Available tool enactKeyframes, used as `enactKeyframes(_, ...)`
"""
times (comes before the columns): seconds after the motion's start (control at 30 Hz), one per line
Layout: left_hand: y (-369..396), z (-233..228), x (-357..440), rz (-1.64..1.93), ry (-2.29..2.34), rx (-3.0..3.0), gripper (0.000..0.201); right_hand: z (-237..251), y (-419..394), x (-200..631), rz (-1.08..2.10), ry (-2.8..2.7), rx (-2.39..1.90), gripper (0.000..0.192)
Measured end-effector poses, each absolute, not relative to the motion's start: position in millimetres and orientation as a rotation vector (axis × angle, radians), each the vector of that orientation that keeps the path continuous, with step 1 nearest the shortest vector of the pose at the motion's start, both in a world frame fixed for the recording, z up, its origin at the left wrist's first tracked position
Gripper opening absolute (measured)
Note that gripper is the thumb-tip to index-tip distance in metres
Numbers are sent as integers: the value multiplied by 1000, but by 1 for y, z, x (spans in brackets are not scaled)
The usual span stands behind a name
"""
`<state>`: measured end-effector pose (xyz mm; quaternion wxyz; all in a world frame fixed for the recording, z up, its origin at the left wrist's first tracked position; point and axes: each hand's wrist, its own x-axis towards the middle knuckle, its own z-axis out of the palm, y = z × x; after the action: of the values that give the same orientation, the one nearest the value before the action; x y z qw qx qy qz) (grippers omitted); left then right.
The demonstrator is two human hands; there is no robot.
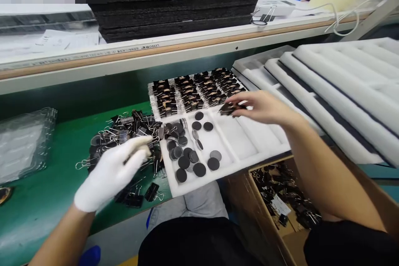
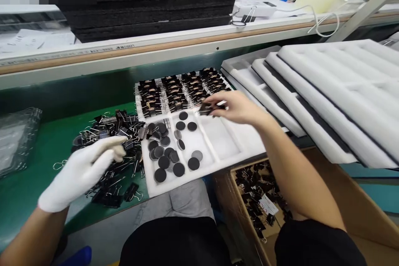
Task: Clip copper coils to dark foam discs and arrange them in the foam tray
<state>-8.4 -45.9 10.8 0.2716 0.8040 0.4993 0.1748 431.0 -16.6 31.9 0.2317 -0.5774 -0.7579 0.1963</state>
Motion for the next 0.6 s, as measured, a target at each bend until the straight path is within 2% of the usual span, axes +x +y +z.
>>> enactKeyframes(0.1, -45, 0, -38, 570, 1530, 2087, 30, 16, 6, 499, 339, -2018, -1865, 34)
enactKeyframes(0.2, -49, -6, -54, 693, 1621, 2002, 27, -2, 22, 533, 312, -2151, -1892, 30)
enactKeyframes(0.37, -59, -3, -58, 912, 1624, 1888, 28, -28, 31, 536, 246, -2360, -1741, 33)
enactKeyframes(0.6, -72, -4, -76, 952, 1690, 1875, 29, -36, 14, 533, 128, -2350, -1625, 28)
